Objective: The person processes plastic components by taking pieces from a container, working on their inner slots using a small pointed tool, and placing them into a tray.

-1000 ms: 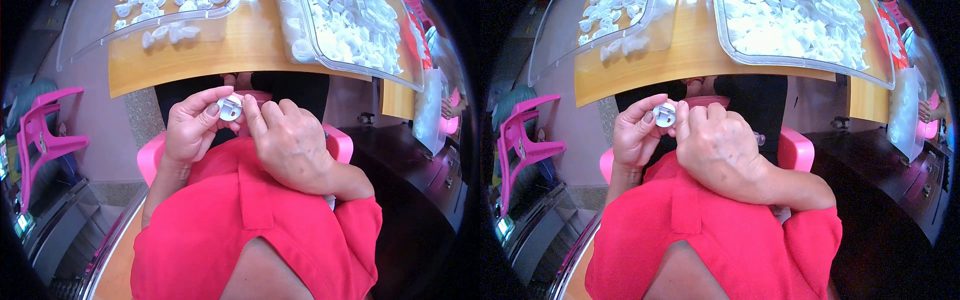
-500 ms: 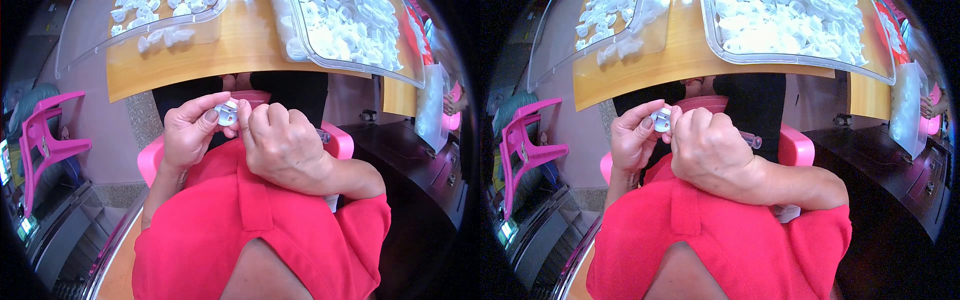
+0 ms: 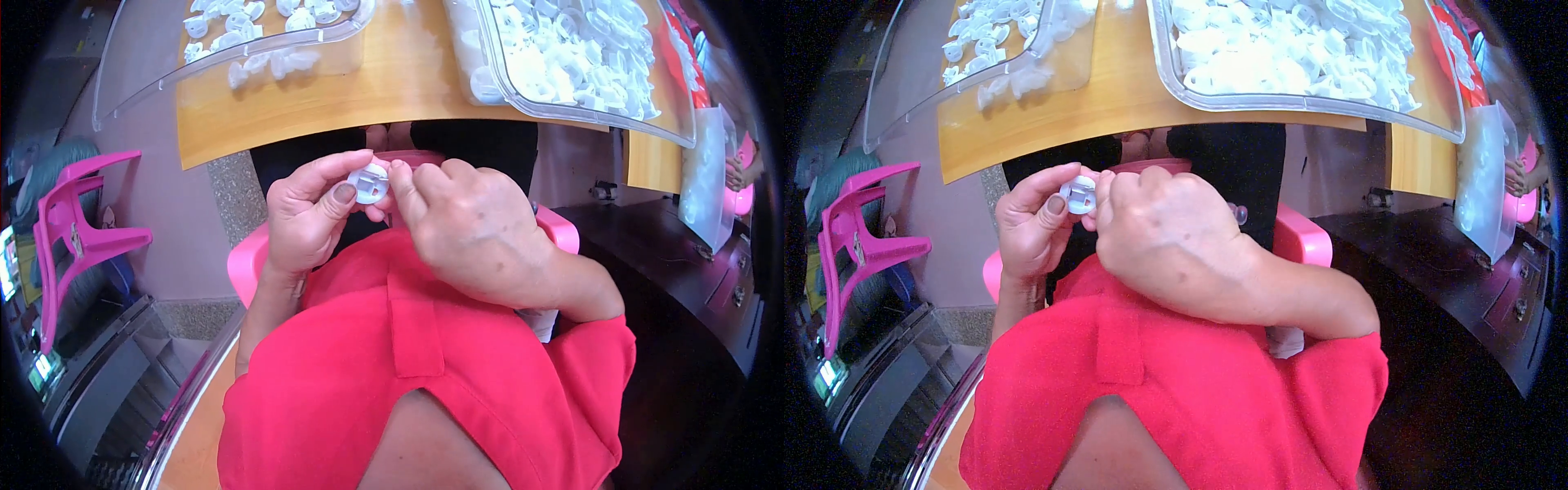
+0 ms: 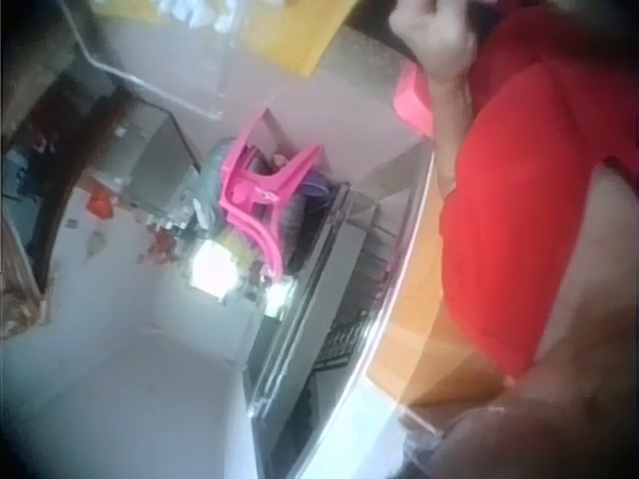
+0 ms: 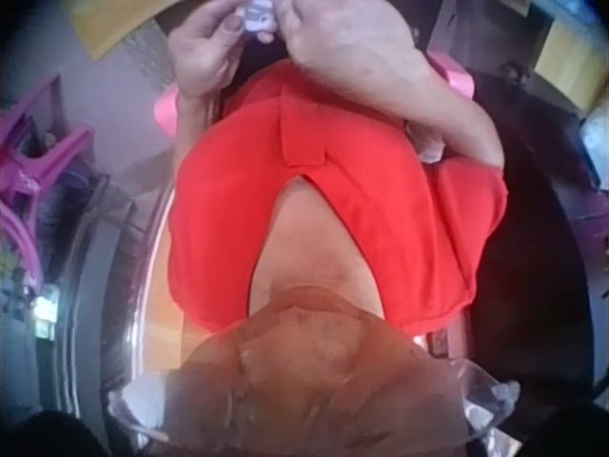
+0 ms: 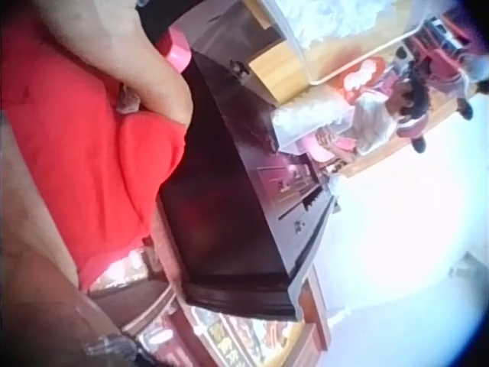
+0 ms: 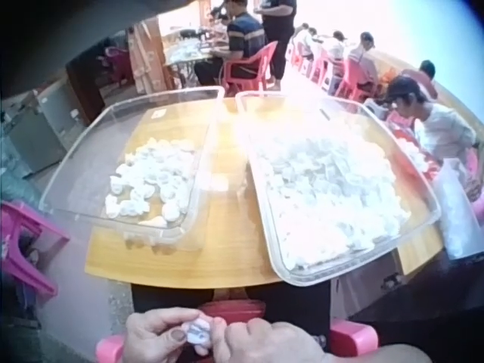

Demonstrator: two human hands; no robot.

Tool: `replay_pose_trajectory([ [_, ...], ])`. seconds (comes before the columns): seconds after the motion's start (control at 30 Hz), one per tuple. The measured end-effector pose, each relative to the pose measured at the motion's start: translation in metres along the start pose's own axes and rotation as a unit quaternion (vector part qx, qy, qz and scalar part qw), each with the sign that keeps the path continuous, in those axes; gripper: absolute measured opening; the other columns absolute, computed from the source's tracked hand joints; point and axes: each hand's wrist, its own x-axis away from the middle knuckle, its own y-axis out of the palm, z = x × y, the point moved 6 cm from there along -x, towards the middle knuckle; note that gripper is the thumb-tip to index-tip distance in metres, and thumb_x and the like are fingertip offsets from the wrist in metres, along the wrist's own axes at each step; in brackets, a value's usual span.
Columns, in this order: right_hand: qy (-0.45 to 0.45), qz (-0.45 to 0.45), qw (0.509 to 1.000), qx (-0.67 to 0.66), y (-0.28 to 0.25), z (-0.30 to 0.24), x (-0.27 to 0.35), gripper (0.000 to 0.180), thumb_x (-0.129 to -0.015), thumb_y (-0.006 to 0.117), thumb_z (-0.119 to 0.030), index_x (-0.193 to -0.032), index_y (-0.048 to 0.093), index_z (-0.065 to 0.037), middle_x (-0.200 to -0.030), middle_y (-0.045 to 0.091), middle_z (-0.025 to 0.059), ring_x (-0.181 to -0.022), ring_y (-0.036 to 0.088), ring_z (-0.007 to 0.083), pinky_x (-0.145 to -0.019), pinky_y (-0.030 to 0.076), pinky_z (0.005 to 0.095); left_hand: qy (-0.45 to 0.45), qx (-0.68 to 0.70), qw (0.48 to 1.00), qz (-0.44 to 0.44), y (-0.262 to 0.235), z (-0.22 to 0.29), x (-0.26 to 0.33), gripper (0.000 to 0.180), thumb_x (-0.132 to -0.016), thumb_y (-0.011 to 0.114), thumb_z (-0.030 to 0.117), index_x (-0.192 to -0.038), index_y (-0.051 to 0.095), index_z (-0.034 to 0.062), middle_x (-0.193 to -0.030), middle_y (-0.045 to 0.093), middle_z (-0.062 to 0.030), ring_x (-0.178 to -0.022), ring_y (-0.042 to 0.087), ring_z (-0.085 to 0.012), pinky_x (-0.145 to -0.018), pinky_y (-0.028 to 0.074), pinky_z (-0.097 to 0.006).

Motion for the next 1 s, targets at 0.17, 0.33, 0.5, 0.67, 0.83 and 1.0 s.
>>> replay_pose_trajectory([
  [0.17, 0.079, 0.051, 0.991, -0.099, -0.003, 0.003, 0.007, 0.042, -0.077, 0.058, -0.003, -0.117, 0.057, 0.008, -0.073, 0.056, 0.0114, -0.066, 0.061, 0.0255, -0.054, 0.051, 0.0352, -0.012, 0.066, 0.998, 0.018, -0.004, 0.0, -0.002, 0.034, -0.094, 0.058, 0.005, -0.126, 0.054, -0.0047, -0.117, 0.062, -0.0225, -0.099, 0.065, -0.0249, -0.081, 0.056, -0.036],
  [0.33, 0.126, 0.087, 0.963, -0.221, 0.008, 0.007, 0.01, 0.048, -0.071, 0.057, 0.012, -0.119, 0.057, 0.006, -0.074, 0.057, 0.0158, -0.065, 0.061, 0.031, -0.057, 0.052, 0.0401, 0.038, 0.034, 0.998, 0.037, -0.005, 0.002, -0.002, 0.037, -0.091, 0.061, 0.003, -0.127, 0.054, -0.0043, -0.121, 0.061, -0.0206, -0.103, 0.063, -0.0234, -0.086, 0.053, -0.034],
  [0.5, 0.127, 0.101, 0.957, -0.242, 0.013, 0.007, 0.01, 0.048, -0.072, 0.057, 0.01, -0.119, 0.055, 0.009, -0.075, 0.058, 0.018, -0.065, 0.062, 0.0331, -0.056, 0.052, 0.0402, 0.027, 0.022, 0.999, 0.04, 0.0, 0.004, -0.002, 0.039, -0.089, 0.063, 0.001, -0.126, 0.054, -0.0046, -0.122, 0.061, -0.0185, -0.104, 0.062, -0.022, -0.087, 0.053, -0.033],
  [0.67, 0.122, 0.116, 0.951, -0.259, 0.017, 0.007, 0.009, 0.048, -0.071, 0.057, 0.007, -0.119, 0.053, 0.011, -0.073, 0.059, 0.0196, -0.062, 0.062, 0.0347, -0.055, 0.052, 0.0416, 0.028, 0.021, 0.998, 0.046, 0.001, 0.001, -0.001, 0.038, -0.089, 0.063, 0.0, -0.126, 0.055, -0.0047, -0.122, 0.061, -0.0175, -0.103, 0.062, -0.0211, -0.088, 0.053, -0.033],
  [0.83, 0.116, 0.132, 0.955, -0.239, 0.017, 0.003, 0.009, 0.048, -0.072, 0.057, 0.005, -0.119, 0.054, 0.01, -0.074, 0.057, 0.0168, -0.065, 0.062, 0.0314, -0.054, 0.052, 0.04, 0.011, 0.063, 0.997, 0.051, 0.0, -0.002, -0.001, 0.036, -0.091, 0.061, -0.001, -0.126, 0.055, -0.0046, -0.122, 0.061, -0.0189, -0.103, 0.063, -0.0207, -0.09, 0.052, -0.032],
  [1.0, 0.081, 0.137, 0.981, -0.114, 0.02, -0.002, 0.009, 0.045, -0.075, 0.057, -0.003, -0.117, 0.056, 0.011, -0.072, 0.055, 0.0117, -0.062, 0.06, 0.0235, -0.053, 0.052, 0.0339, 0.012, 0.038, 0.997, 0.063, 0.002, -0.002, -0.001, 0.035, -0.091, 0.06, 0.0, -0.125, 0.055, -0.0046, -0.119, 0.063, -0.0193, -0.102, 0.064, -0.0198, -0.09, 0.052, -0.031],
])
